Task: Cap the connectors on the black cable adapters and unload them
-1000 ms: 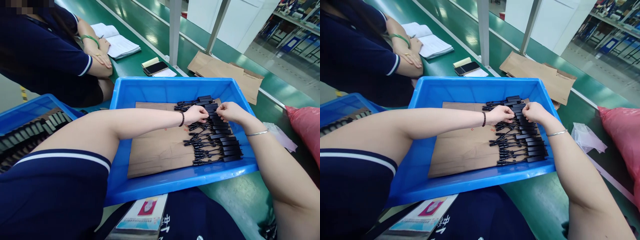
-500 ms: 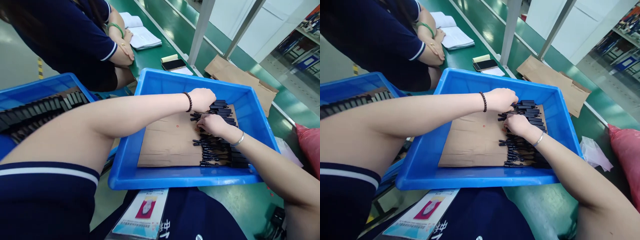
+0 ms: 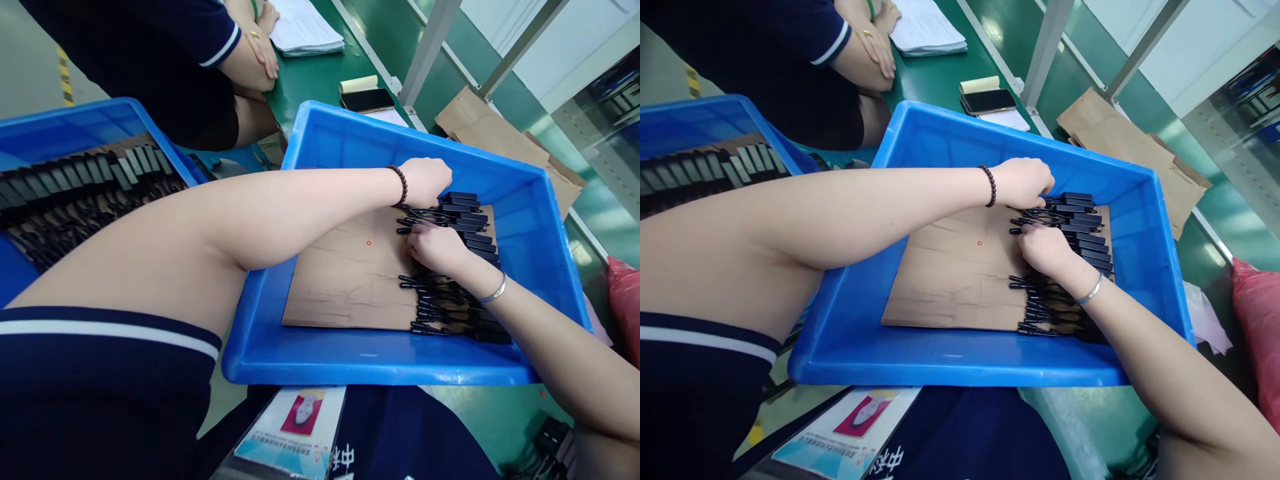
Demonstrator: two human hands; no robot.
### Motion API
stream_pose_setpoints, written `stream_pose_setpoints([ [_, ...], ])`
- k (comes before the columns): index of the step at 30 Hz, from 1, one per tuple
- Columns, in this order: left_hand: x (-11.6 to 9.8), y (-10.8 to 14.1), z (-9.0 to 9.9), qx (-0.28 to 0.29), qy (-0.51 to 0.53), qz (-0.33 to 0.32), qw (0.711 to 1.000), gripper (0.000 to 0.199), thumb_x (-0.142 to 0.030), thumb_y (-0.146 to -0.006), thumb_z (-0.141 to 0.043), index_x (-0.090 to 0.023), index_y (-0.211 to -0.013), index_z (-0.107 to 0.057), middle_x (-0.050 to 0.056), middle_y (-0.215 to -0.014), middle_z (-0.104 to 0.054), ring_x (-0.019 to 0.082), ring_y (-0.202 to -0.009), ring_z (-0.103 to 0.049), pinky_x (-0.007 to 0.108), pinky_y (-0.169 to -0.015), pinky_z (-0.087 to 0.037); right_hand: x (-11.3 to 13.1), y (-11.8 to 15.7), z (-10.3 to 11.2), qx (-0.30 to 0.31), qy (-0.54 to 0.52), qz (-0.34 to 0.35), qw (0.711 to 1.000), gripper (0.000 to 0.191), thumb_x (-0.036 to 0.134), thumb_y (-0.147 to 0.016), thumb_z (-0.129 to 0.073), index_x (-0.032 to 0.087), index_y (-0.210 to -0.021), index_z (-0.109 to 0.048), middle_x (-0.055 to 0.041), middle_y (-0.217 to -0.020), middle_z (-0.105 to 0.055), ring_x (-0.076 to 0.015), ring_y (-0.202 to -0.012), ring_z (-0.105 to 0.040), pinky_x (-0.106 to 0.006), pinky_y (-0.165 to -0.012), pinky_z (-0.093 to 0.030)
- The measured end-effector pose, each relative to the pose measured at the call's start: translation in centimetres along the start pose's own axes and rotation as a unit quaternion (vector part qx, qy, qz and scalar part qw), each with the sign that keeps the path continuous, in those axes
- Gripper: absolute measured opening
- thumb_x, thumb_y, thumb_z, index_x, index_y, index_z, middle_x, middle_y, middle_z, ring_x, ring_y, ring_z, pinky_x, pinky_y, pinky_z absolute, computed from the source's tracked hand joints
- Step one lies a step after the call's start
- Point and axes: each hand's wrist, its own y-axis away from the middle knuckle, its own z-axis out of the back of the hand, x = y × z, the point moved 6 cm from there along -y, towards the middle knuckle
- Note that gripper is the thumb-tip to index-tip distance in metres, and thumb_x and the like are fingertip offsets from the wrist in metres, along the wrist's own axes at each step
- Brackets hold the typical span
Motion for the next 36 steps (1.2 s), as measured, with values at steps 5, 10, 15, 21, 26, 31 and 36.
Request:
stream_pose_setpoints([
  [5,0.5,-0.3,0.1,0.018,-0.052,-0.014,0.998,0.026,-0.022,-0.073,-0.066,-0.009,-0.096,-0.068,0.014,-0.102,-0.061,0.032,-0.101,-0.053,0.039,-0.085,-0.038,-0.4,0.1,0.0,0.003,-0.043,0.033,0.999,0.023,0.025,-0.086,-0.045,0.015,-0.081,-0.066,-0.0087,-0.093,-0.063,-0.0194,-0.084,-0.057,-0.027,-0.052,-0.026],
  [10,1.4,-0.4,0.2,0.034,0.067,0.033,0.997,0.023,-0.02,-0.072,-0.07,-0.008,-0.092,-0.068,0.013,-0.103,-0.062,0.032,-0.114,-0.042,0.036,-0.099,-0.03,-0.6,0.1,0.0,0.0,-0.085,0.06,0.995,0.02,0.025,-0.085,-0.05,0.02,-0.084,-0.069,-0.0052,-0.092,-0.064,-0.0177,-0.084,-0.057,-0.026,-0.053,-0.027],
  [15,1.1,-0.3,0.3,0.053,0.116,0.044,0.991,0.019,-0.017,-0.072,-0.071,-0.008,-0.089,-0.069,0.013,-0.095,-0.064,0.034,-0.118,-0.038,0.038,-0.1,-0.029,-0.5,0.2,0.0,-0.011,-0.098,0.082,0.992,0.018,0.023,-0.084,-0.054,0.023,-0.092,-0.07,-0.0041,-0.099,-0.065,-0.0189,-0.091,-0.056,-0.026,-0.059,-0.032],
  [21,0.7,-0.4,0.3,0.051,0.034,0.011,0.998,0.015,-0.022,-0.072,-0.072,-0.017,-0.085,-0.071,0.012,-0.102,-0.064,0.031,-0.106,-0.046,0.04,-0.095,-0.034,0.0,0.2,0.0,-0.019,-0.08,0.118,0.99,0.017,0.021,-0.085,-0.052,0.02,-0.089,-0.068,-0.0061,-0.094,-0.066,-0.0205,-0.09,-0.054,-0.027,-0.062,-0.032],
  [26,0.4,-0.3,0.0,0.062,0.049,-0.001,0.997,0.017,-0.019,-0.07,-0.072,-0.012,-0.086,-0.07,0.013,-0.096,-0.065,0.032,-0.109,-0.044,0.041,-0.099,-0.03,0.0,-0.1,-0.2,-0.017,-0.061,0.145,0.987,0.023,0.02,-0.088,-0.046,0.018,-0.078,-0.066,-0.0066,-0.086,-0.066,-0.02,-0.086,-0.051,-0.029,-0.063,-0.028],
  [31,-0.1,1.1,-0.6,0.192,-0.034,0.053,0.979,0.023,0.009,-0.054,-0.068,-0.012,-0.048,-0.062,0.012,-0.071,-0.062,0.037,-0.106,-0.049,0.046,-0.103,-0.026,0.5,-0.1,-0.5,-0.005,-0.022,0.174,0.984,0.027,0.023,-0.088,-0.045,0.016,-0.069,-0.062,-0.0086,-0.079,-0.065,-0.02,-0.082,-0.048,-0.031,-0.063,-0.022],
  [36,1.5,2.7,-3.3,0.215,0.093,0.188,0.954,0.034,0.017,-0.045,-0.06,-0.017,-0.047,-0.064,0.002,-0.048,-0.052,0.032,-0.101,-0.055,0.044,-0.099,-0.033,0.9,0.0,-0.8,-0.02,-0.012,0.19,0.981,0.017,0.024,-0.082,-0.051,0.013,-0.073,-0.06,-0.0117,-0.078,-0.063,-0.0211,-0.081,-0.049,-0.031,-0.065,-0.025],
])
